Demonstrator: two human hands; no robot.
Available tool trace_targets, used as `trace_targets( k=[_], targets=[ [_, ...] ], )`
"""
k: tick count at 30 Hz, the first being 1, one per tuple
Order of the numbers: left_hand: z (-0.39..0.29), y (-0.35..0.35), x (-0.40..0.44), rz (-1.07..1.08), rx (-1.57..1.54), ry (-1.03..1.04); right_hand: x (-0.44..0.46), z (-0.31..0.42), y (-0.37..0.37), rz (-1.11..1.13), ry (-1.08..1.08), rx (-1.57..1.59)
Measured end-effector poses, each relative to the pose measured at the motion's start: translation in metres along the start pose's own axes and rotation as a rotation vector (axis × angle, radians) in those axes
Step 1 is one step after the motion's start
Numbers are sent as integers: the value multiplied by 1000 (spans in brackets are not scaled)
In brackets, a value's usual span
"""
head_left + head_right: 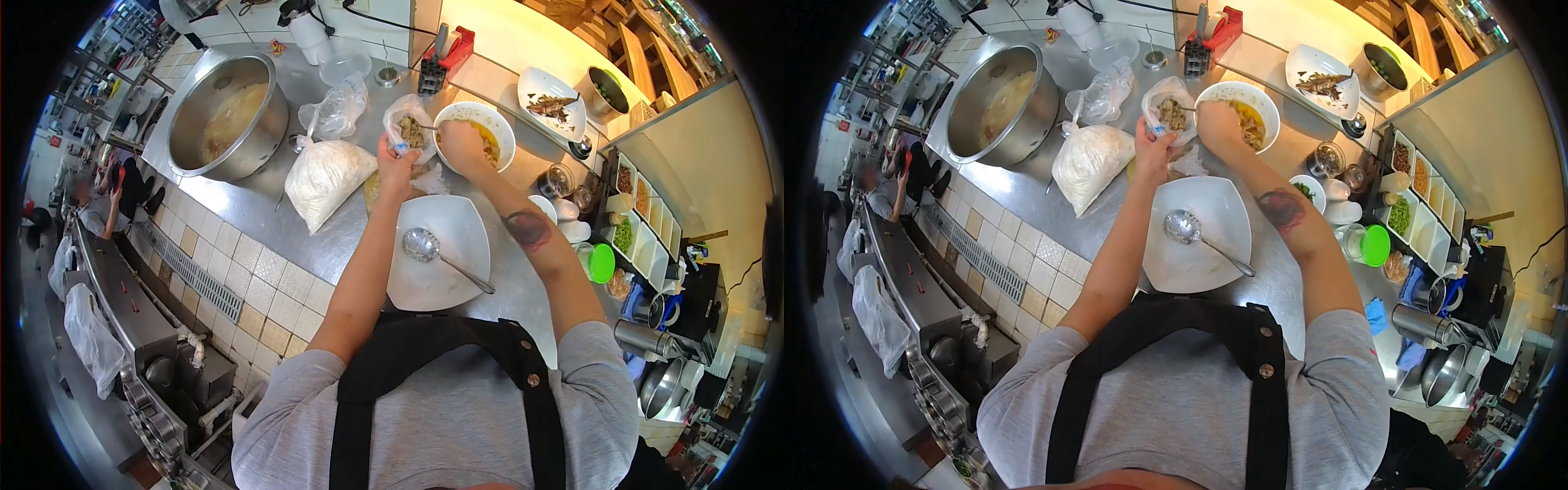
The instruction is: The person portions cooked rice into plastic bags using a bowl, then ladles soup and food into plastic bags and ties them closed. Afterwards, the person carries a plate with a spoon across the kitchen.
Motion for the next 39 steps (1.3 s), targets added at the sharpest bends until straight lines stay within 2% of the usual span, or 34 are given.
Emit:
trace_targets(
  k=[4, 7, 13, 15, 17, 20, 21, 24, 27, 30, 33, 37, 39],
  targets=[
    [-3, -8, -1, 47, -34, 6, -3, 17, 8, -205, -221, -374],
    [-4, -7, 0, 29, -106, 22, -11, 18, -6, -265, -256, -397],
    [1, -6, 4, 3, -124, -32, -57, 4, -57, -331, -261, -167],
    [2, -4, 4, 7, -173, -4, -71, -14, -84, -263, -134, -82],
    [3, -3, 3, 4, -166, -16, -84, -40, -103, -294, 8, 1],
    [5, -3, 3, 8, -151, -38, -101, -59, -122, -106, 52, -53],
    [7, -3, 3, 10, -146, -44, -105, -63, -116, 2, 70, -119],
    [11, -4, 4, 1, -159, -27, -107, -70, -65, 101, 79, -318],
    [8, -2, 3, 10, -143, -30, -101, -72, -33, -74, 70, -292],
    [5, -1, 1, 18, -130, -39, -92, -81, -28, -115, 68, -214],
    [5, -6, 1, 36, -84, -39, -94, -68, -73, -158, 115, -127],
    [7, -5, -1, 17, -110, -45, -91, -79, -93, -13, 282, -253],
    [7, -1, -1, 22, -130, -33, -92, -83, -86, 20, 293, -259]
  ],
)
Point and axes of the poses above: each hand's wrist, its own x-axis towards the middle knuckle, its own y-axis out of the palm, z = x × y, the point moved 3 cm from there along x, towards the middle knuckle, and after that the axes turned 11 degrees about z, right-handed, at the moved point
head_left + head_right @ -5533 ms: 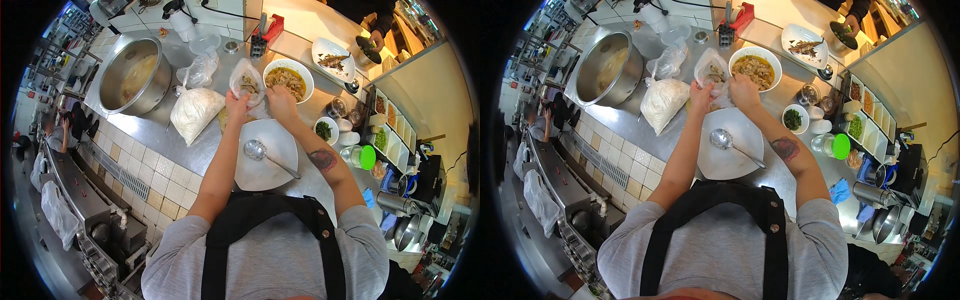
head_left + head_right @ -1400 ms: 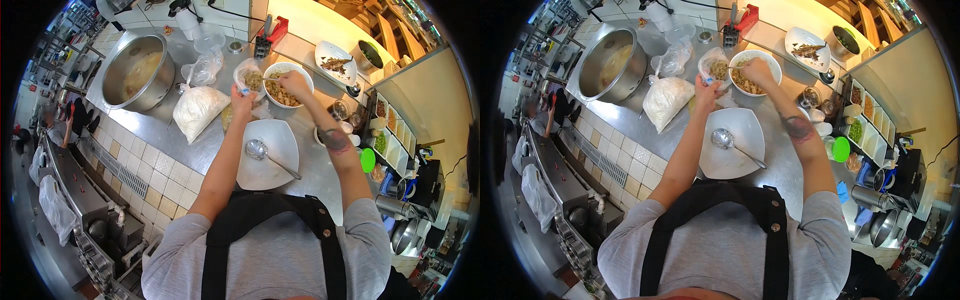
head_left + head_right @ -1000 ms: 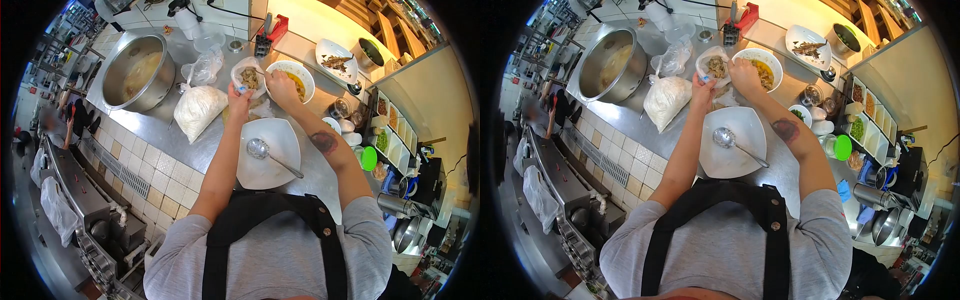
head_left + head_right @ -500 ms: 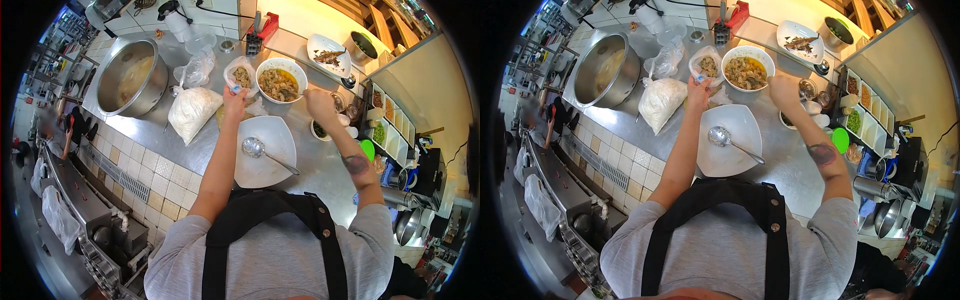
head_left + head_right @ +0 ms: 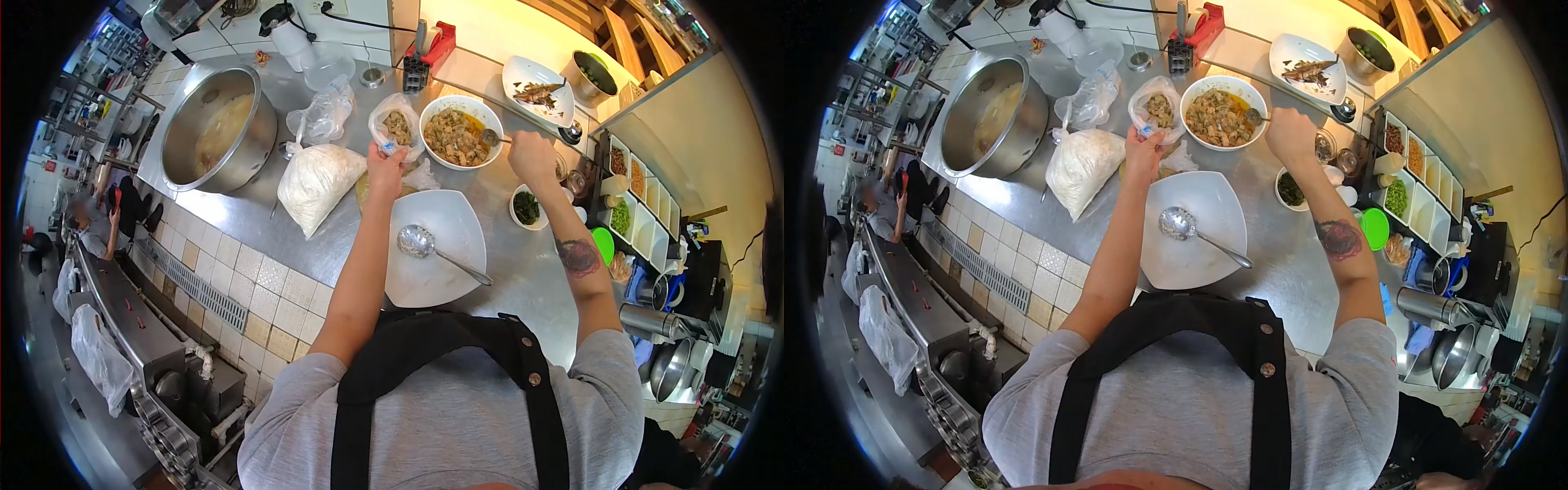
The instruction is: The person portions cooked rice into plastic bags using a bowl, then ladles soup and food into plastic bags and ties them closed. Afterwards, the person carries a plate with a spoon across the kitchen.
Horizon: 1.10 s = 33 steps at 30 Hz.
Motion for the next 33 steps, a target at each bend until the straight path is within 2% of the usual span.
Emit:
trace_targets(
  k=[4, 7, 10, 13, 21, 25, 33],
  targets=[
    [-2, -1, 0, -14, 5, -3, -4, 8, 19, 38, -29, 124],
    [0, -1, 1, -2, 15, -11, 15, -9, 53, 172, -55, 398],
    [-1, 1, 1, 26, 24, -6, 17, -24, 81, 554, 241, 917],
    [-3, 1, 0, 17, 2, 17, 10, -22, 105, 684, 354, 1353],
    [-3, -9, 5, -2, 77, -26, -2, -28, 110, 627, 246, 1508],
    [-5, -4, 4, -13, -30, -29, -3, -38, 97, 612, 245, 1561],
    [-4, -4, 8, -27, -44, -74, 27, -33, 50, 532, 166, 1466]
  ],
)
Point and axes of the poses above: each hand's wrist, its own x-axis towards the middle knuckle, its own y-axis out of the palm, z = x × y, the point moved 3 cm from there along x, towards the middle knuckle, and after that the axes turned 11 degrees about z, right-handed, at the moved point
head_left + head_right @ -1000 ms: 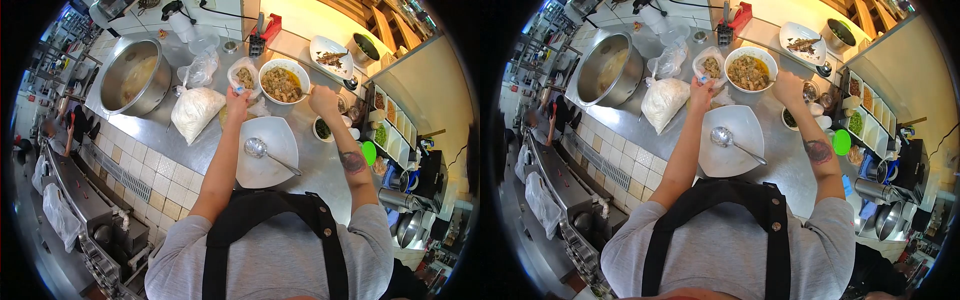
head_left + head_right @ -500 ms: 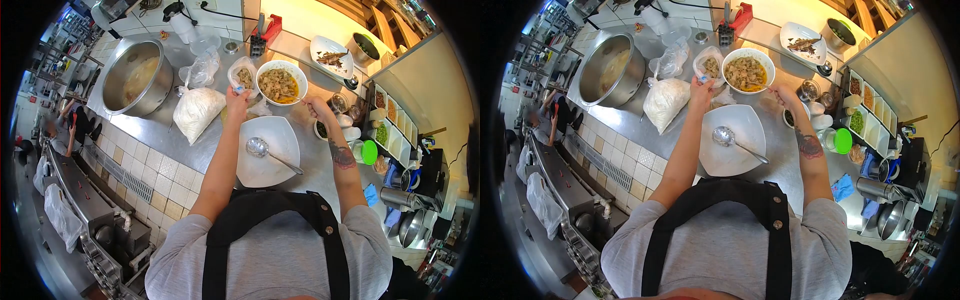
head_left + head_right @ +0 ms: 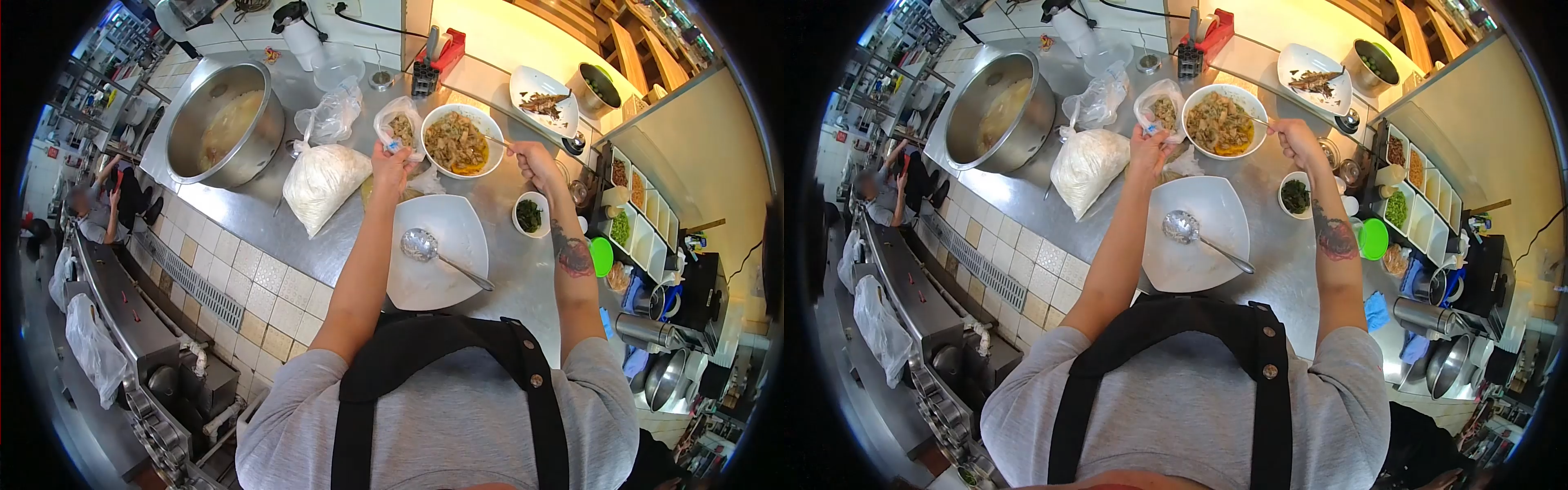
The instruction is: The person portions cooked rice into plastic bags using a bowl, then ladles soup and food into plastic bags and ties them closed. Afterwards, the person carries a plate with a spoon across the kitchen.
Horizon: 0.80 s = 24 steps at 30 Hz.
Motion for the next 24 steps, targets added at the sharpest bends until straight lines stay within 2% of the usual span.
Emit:
trace_targets(
  k=[4, 6, 10, 13, 16, 24],
  targets=[
    [-1, -1, -3, 20, 10, -7, 19, 31, 28, 44, -33, -71],
    [-3, 1, -3, 48, -9, 19, 30, 45, 54, 50, -91, -314],
    [-8, -1, -2, 104, 28, 68, 66, 27, 126, -183, -500, -1157],
    [-13, -6, -2, 115, 65, 89, 56, 19, 167, -195, -582, -1519],
    [-11, -8, -2, 97, 57, 103, 54, 25, 176, -276, -698, -1688],
    [-9, -5, -1, 59, -20, 105, -7, 55, 135, -380, -751, -1452]
  ],
)
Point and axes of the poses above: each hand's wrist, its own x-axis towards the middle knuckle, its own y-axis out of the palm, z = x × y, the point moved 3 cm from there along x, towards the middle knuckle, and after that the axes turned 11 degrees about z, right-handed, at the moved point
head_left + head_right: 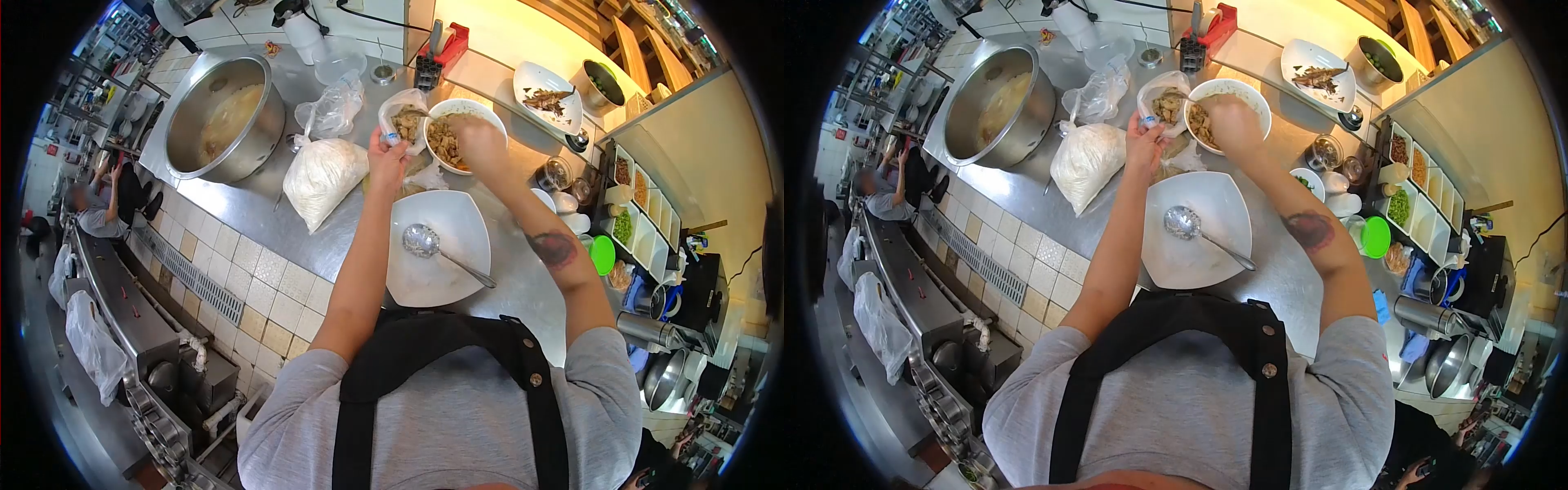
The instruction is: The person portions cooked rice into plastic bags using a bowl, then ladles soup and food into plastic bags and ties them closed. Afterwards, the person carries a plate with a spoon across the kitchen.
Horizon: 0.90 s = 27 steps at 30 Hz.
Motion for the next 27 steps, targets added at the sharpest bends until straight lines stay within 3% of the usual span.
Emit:
trace_targets(
  k=[4, 7, 10, 16, 20, 27],
  targets=[
    [1, 3, 2, -8, -4, -3, -25, -44, -17, 5, 182, -8],
    [4, 4, 2, -1, -17, -2, -44, -70, 11, 45, 137, -114],
    [2, 5, 4, -5, -3, -1, -67, -64, 26, 158, 56, -83],
    [1, 4, 2, 2, -2, 0, -72, -83, -4, 132, 251, -91],
    [3, 7, 1, 6, 13, -4, -70, -84, 8, 297, 349, -95],
    [2, 5, 0, -23, 19, -12, -80, -108, 41, 369, 369, 476]
  ],
)
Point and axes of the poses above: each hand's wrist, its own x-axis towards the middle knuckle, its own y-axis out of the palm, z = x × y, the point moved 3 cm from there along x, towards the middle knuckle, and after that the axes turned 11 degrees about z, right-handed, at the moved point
